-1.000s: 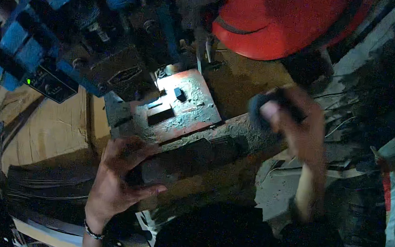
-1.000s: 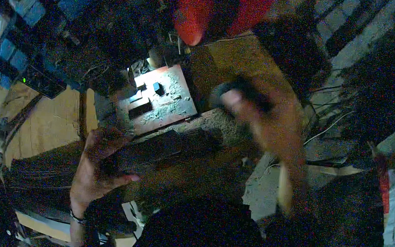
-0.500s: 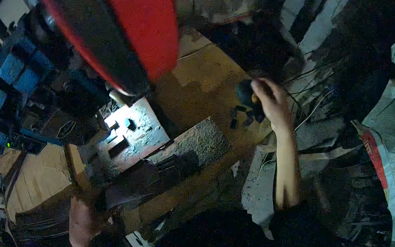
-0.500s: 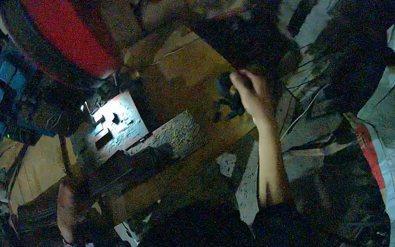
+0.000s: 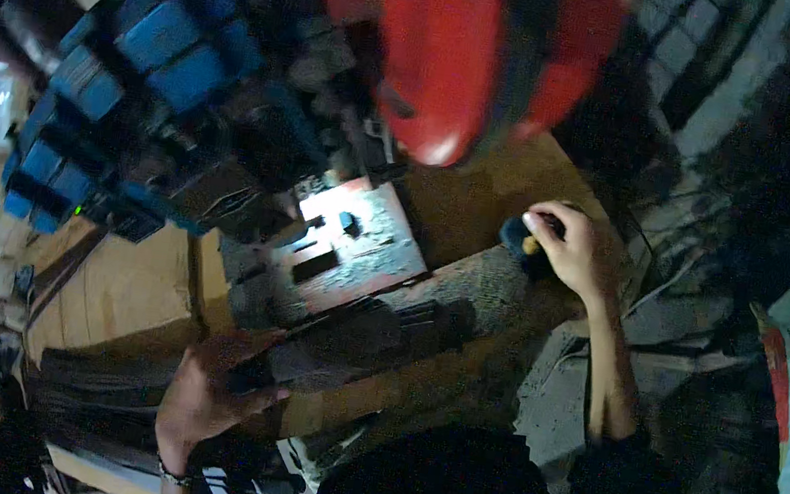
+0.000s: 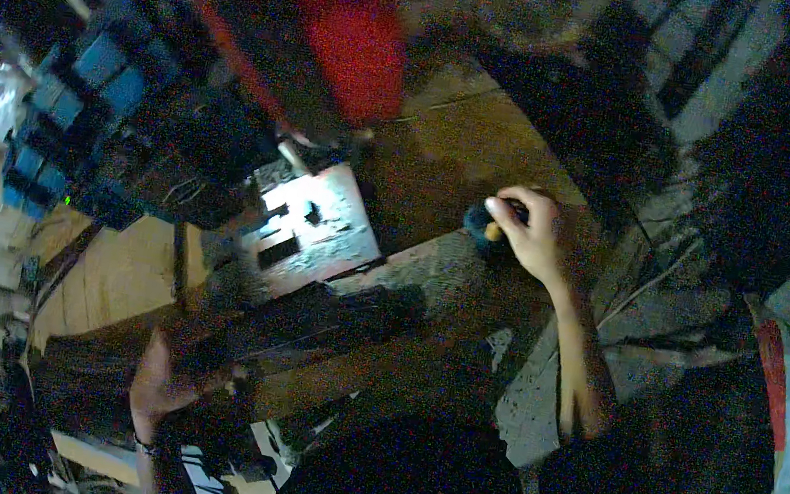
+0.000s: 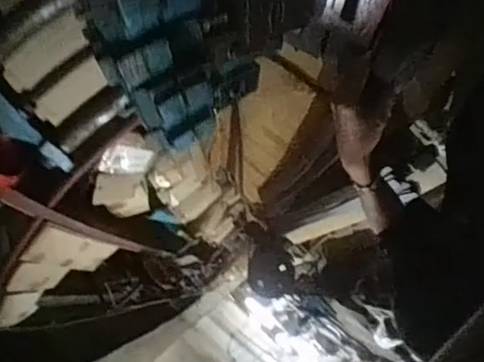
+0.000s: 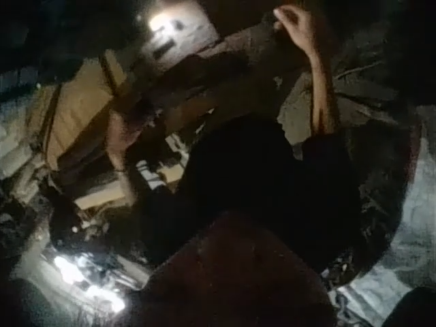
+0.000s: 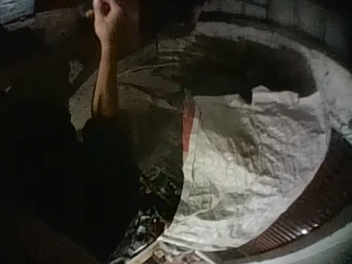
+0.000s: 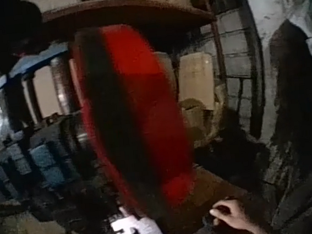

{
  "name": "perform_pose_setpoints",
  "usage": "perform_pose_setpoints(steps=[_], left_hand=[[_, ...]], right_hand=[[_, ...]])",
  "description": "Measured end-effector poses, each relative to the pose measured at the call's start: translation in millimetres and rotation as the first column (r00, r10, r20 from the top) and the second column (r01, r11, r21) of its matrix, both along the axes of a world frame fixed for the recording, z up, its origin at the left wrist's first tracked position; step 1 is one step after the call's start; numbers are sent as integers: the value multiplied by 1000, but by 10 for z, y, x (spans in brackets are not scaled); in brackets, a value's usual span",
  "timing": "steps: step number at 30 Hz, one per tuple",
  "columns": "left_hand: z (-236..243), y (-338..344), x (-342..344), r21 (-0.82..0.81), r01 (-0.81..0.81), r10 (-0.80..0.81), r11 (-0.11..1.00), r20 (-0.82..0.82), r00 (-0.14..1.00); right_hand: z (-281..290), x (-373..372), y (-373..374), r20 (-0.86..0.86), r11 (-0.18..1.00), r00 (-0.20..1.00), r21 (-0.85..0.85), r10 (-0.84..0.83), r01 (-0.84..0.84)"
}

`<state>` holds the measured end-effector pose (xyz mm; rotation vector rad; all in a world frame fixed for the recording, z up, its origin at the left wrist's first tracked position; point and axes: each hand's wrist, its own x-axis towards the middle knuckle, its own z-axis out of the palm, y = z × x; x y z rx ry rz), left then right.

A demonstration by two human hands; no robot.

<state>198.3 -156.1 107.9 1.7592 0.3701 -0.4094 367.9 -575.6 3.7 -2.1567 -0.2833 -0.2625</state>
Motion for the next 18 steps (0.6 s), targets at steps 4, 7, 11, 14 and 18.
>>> perform_pose_setpoints(steps=[4,7,11,14,18], left_hand=[[278,-135,57,497,294,-430,816,182,884],[280,-103,13,453,276,-378,848,151,914],[207,-34,-13,417,239,-352,877,218,910],[282,-87,0,584,202,-476,786,363,801],[230,-76,13,146,56,-98,988,303,948]], right_hand=[[-10,-14,-62,-93,997,994,47,-59,63],[102,-62,33,35,989,992,-80,-123,125],[96,31,-99,1,991,991,-39,-132,131],[149,21,-47,79,989,986,-3,-147,148],[947,-400,386,-21,993,1000,114,-9,11]])
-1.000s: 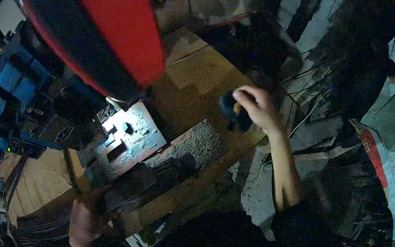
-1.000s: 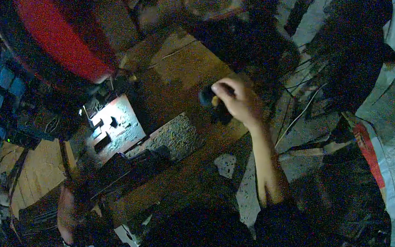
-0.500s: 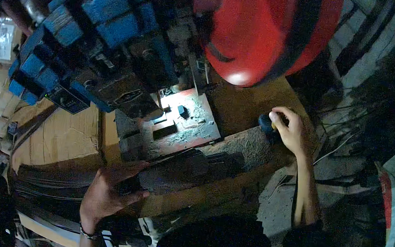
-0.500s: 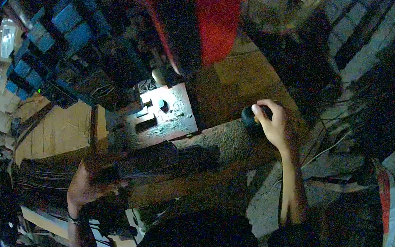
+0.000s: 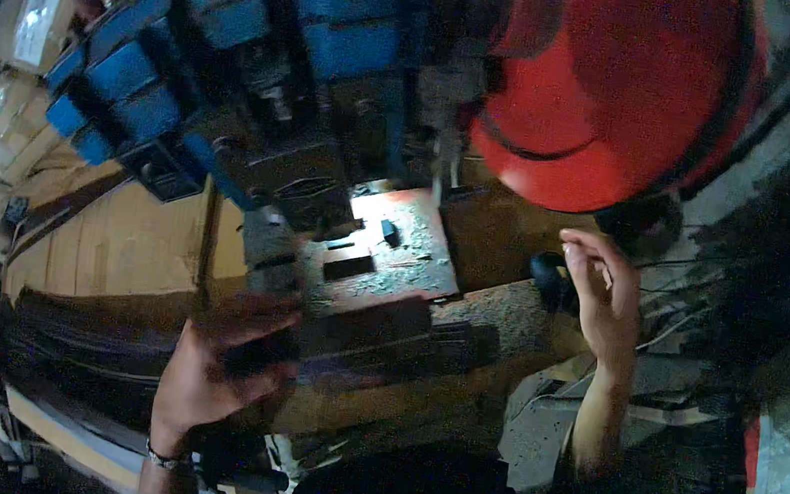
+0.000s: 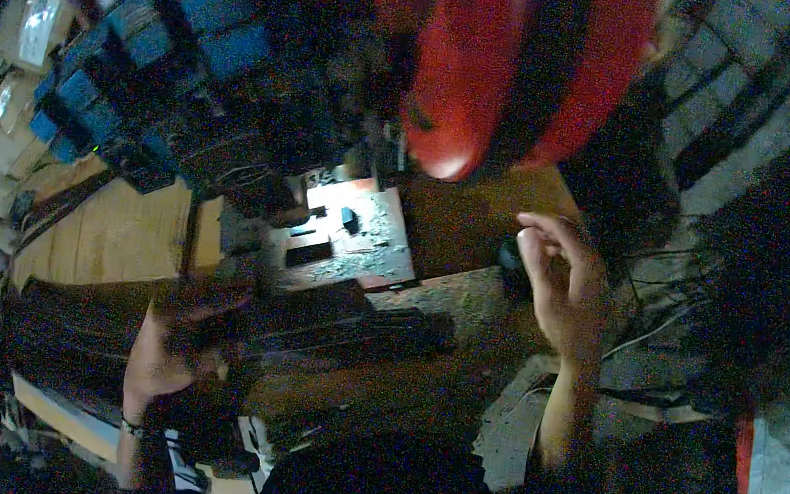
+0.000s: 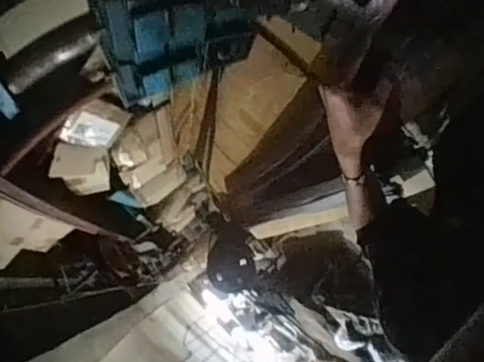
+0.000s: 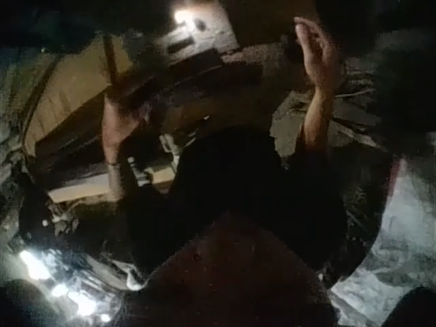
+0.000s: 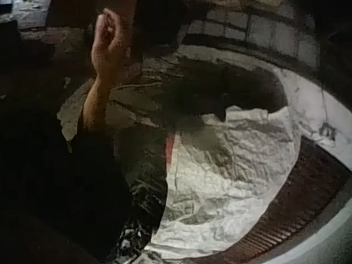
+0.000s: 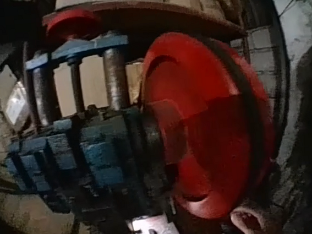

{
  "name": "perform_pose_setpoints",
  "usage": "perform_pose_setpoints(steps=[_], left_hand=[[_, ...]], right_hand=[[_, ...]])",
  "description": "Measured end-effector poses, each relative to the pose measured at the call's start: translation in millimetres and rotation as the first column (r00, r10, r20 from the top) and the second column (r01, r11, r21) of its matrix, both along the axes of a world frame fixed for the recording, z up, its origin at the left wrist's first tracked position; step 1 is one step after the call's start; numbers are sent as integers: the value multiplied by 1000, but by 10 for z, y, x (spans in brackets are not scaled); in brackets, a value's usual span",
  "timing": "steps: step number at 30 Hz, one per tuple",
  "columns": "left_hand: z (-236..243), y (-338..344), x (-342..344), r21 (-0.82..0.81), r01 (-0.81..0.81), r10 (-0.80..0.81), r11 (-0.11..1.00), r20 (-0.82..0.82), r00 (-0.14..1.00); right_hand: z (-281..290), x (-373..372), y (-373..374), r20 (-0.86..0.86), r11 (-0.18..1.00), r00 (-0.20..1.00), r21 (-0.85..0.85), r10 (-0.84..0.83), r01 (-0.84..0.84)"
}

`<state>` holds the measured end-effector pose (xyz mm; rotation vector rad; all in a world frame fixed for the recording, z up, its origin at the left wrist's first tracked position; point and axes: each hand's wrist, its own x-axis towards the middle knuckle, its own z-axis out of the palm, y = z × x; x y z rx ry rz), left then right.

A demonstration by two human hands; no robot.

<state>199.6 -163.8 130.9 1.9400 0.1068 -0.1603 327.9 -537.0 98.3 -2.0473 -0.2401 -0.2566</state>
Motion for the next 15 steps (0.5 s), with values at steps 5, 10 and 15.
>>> perform_pose_setpoints(steps=[5,10,15], left_hand=[[196,40,230,347,106,-185,932,204,961],[142,174,458,413,151,-267,898,240,933],[-118,416,770,557,159,-325,815,214,921]], right_hand=[[227,-199,898,171,903,888,-112,428,-414],[-56,130,1187,3,766,792,-255,610,-590],[-250,370,1336,-2,786,811,-246,585,-567]])
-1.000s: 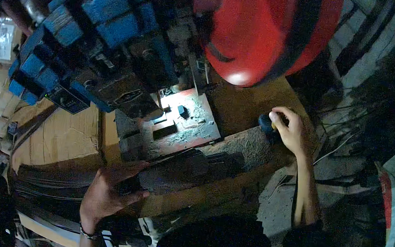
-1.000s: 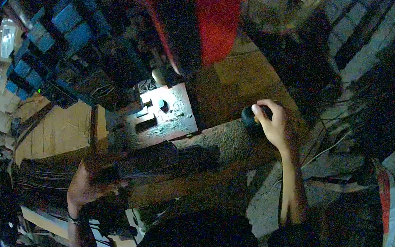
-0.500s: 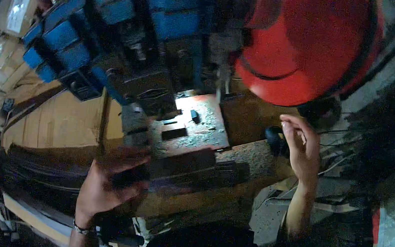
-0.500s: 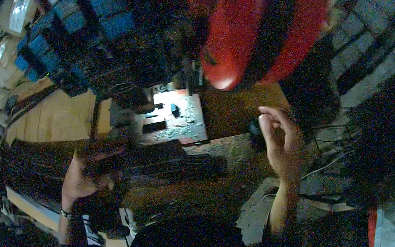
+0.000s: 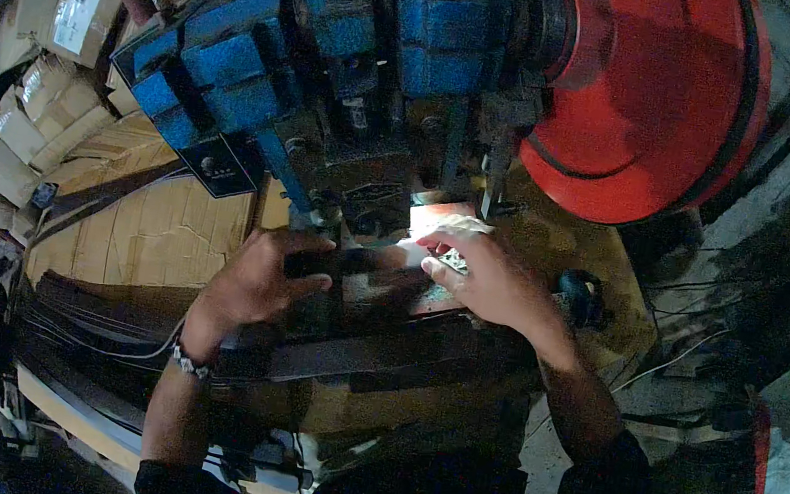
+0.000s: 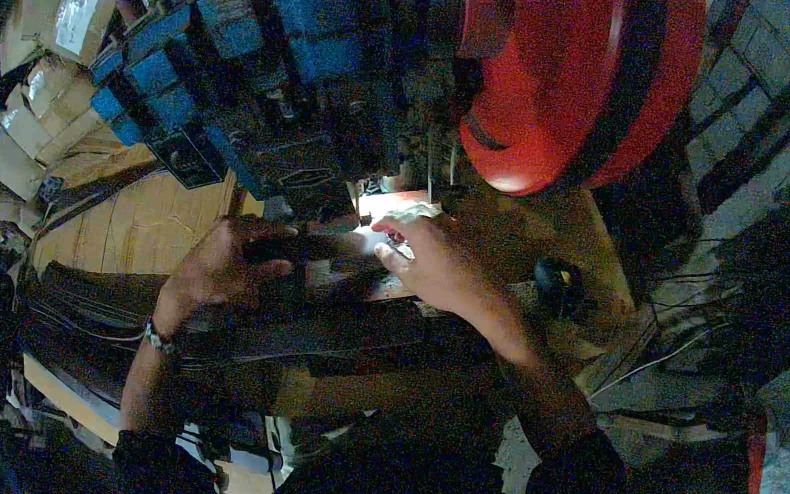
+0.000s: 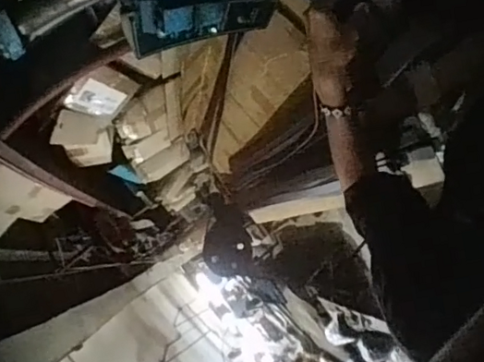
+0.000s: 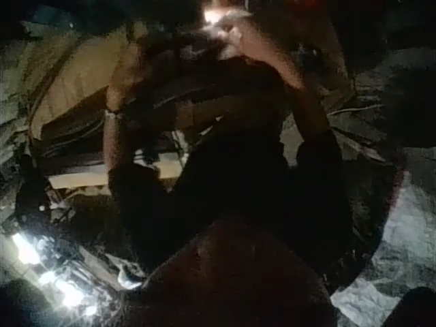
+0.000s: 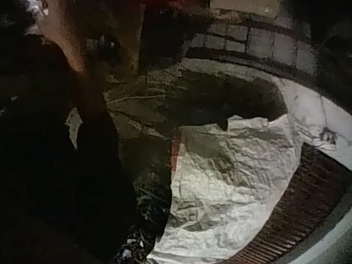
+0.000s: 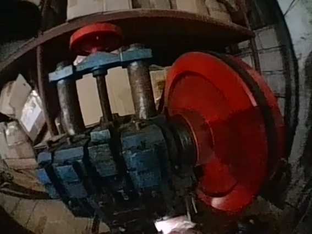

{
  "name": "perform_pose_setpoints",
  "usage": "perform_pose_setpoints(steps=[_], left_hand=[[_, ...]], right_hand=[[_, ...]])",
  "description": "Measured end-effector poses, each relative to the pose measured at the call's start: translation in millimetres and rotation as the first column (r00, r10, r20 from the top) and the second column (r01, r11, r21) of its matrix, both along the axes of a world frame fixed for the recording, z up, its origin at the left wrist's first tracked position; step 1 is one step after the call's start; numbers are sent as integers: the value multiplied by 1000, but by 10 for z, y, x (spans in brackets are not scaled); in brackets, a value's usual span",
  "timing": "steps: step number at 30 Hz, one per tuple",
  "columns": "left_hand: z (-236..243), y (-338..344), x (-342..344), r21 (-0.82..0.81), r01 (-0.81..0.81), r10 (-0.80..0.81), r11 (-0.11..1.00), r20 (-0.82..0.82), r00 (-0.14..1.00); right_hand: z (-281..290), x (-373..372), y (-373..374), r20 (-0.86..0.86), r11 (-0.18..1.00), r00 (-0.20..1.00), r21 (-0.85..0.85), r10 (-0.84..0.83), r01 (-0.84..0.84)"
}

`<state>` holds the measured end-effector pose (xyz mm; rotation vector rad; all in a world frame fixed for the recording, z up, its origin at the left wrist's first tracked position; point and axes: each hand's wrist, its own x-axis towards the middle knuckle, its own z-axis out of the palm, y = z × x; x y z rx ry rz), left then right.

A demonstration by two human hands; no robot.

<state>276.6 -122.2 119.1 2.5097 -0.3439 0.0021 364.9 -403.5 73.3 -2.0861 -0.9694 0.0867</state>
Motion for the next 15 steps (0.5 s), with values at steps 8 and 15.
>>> perform_pose_setpoints(steps=[8,15], left_hand=[[-306,372,335,-143,4,-25,990,-145,989],[-308,362,370,-205,40,-53,978,-57,997]], right_hand=[[-174,108,61,235,983,968,-175,88,-47],[33,35,91,44,852,993,-519,113,-74]])
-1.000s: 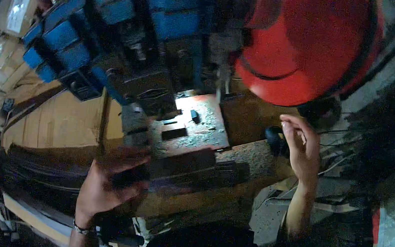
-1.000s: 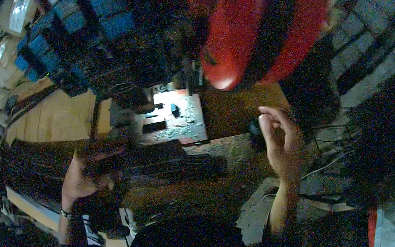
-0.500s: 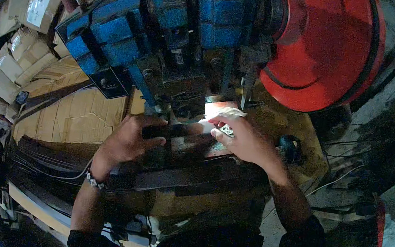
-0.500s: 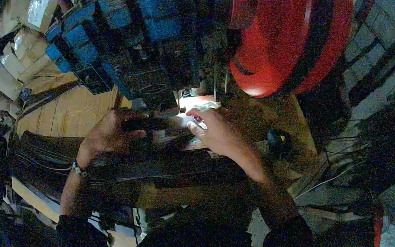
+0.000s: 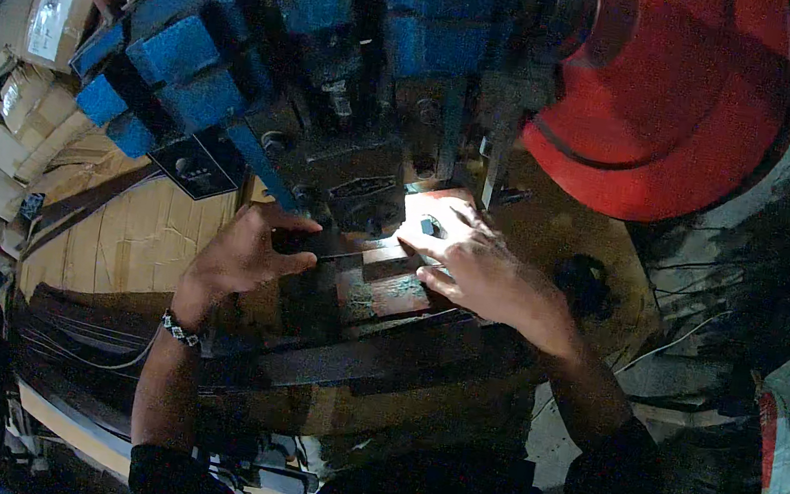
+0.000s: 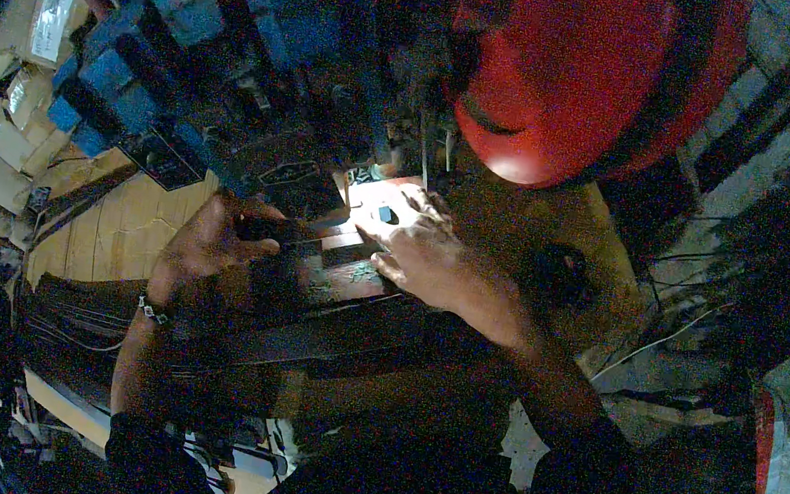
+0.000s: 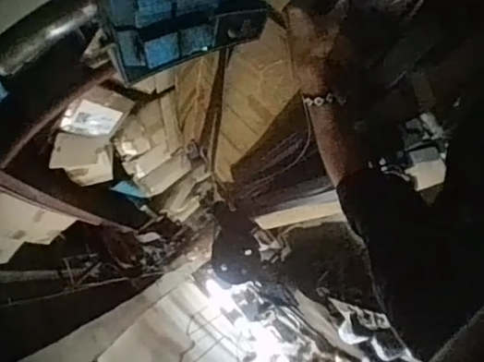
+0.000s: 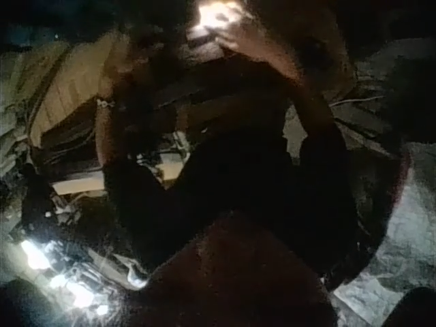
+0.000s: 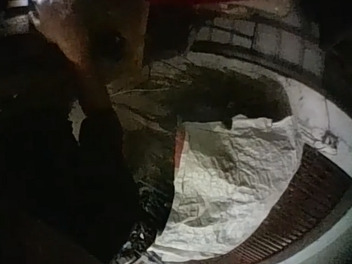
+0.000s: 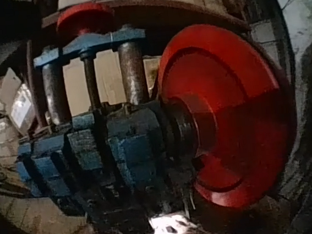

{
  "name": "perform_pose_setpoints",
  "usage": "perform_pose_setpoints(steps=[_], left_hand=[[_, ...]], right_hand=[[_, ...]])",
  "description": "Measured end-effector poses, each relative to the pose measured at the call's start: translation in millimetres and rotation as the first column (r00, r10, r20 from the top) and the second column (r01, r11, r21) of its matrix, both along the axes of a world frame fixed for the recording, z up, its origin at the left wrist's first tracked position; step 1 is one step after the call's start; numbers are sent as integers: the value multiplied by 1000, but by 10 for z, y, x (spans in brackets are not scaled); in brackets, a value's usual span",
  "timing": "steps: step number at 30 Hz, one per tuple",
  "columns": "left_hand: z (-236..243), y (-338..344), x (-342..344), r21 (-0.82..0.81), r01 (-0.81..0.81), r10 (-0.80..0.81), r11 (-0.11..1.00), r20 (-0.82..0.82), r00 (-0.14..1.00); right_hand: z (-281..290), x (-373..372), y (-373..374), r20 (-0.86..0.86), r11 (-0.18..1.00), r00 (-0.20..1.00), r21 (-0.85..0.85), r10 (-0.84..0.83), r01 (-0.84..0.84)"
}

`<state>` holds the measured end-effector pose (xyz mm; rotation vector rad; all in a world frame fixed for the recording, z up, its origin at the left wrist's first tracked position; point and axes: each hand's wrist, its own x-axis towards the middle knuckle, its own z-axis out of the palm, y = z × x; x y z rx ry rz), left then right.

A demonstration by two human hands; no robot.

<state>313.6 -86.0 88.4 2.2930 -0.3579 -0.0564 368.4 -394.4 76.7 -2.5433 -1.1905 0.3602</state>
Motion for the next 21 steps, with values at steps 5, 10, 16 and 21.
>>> perform_pose_setpoints(steps=[5,10,16,21], left_hand=[[-25,-75,21,-113,-54,45,992,-82,996],[73,-169,24,194,-10,-5,981,79,997],[137,-244,-3,137,-88,105,987,-121,987],[38,-205,44,112,-45,44,993,13,999]], right_hand=[[-69,-27,-41,372,951,928,282,9,-123],[-12,2,-60,312,946,949,291,48,-144],[-27,-11,37,254,978,964,167,78,-123],[-43,19,-22,263,975,963,190,64,-117]])
